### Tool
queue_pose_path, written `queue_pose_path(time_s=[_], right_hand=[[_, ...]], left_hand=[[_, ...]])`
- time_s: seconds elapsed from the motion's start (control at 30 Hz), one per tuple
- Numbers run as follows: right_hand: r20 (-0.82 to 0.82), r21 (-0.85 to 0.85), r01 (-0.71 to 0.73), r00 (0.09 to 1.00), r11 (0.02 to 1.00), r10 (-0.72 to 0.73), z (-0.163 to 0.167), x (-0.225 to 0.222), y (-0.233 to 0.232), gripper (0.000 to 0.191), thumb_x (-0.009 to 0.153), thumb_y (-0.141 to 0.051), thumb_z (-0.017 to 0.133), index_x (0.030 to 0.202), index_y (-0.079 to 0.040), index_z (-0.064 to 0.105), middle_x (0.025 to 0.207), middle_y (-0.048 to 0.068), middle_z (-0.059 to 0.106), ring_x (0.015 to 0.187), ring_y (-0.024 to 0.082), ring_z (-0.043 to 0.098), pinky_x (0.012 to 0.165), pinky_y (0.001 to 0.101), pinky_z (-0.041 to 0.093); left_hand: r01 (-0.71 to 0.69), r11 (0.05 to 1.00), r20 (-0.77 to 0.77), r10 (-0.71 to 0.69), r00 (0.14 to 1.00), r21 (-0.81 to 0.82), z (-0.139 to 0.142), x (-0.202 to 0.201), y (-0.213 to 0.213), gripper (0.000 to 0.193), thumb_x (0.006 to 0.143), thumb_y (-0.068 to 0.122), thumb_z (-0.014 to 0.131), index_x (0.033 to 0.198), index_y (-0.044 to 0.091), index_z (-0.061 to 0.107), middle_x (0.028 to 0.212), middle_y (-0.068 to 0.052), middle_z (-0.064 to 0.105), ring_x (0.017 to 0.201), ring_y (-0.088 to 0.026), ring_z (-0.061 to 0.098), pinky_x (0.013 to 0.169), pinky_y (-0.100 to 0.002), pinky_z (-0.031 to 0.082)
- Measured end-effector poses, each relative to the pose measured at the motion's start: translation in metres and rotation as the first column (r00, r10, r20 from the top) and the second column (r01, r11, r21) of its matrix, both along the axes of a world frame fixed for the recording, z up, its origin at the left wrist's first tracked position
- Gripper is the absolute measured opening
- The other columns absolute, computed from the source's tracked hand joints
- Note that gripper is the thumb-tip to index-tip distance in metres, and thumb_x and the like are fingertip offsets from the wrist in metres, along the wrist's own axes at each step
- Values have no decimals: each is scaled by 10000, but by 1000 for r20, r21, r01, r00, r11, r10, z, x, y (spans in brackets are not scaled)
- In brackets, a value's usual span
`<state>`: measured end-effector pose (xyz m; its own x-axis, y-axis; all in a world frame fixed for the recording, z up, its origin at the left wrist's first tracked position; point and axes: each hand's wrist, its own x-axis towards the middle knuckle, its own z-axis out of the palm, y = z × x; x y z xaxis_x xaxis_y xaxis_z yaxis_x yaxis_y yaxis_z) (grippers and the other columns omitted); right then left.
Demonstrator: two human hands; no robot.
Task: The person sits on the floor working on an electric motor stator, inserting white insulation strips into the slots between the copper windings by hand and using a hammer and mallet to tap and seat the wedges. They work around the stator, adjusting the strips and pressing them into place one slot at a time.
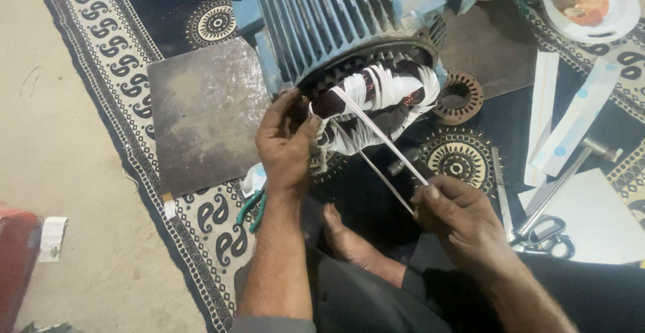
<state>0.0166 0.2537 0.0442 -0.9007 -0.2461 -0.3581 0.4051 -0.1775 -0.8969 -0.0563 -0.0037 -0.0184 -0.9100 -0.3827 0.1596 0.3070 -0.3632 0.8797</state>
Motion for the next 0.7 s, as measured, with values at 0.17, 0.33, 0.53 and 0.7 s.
queue_pose_path(time_s=[0.17,0.33,0.53,0.7], right_hand=[[13,-126,-12,1000,992,14,0,4,7,331,1031,-267,553,917,26,656,585,-14,418,540,119,355,523,296,296],[39,-128,23,999,992,-18,17,-21,22,309,1041,-257,560,915,17,628,604,-17,435,536,112,374,539,288,339],[71,-39,85,994,996,-82,-11,-58,44,234,1069,-270,572,1096,-46,636,741,-12,534,647,137,517,657,339,508],[-204,977,171,926,127,317,-101,-25,25,620,753,-332,752,1295,-69,604,1185,179,605,1054,404,602,794,539,505]], left_hand=[[-238,800,14,294,956,-550,23,23,23,287,895,43,759,1170,58,679,1128,-115,709,1073,-234,685,969,-367,582],[-254,311,-300,-112,947,-916,43,56,53,299,863,107,699,1159,87,660,1194,-122,674,1235,-341,612,1010,-486,500],[-86,221,-113,-114,987,-972,41,44,58,106,869,182,740,937,109,704,917,-68,669,932,-311,636,770,-482,499],[-219,330,-200,92,976,-918,27,35,79,111,857,156,741,813,84,668,845,-76,678,821,-331,625,690,-482,495]])
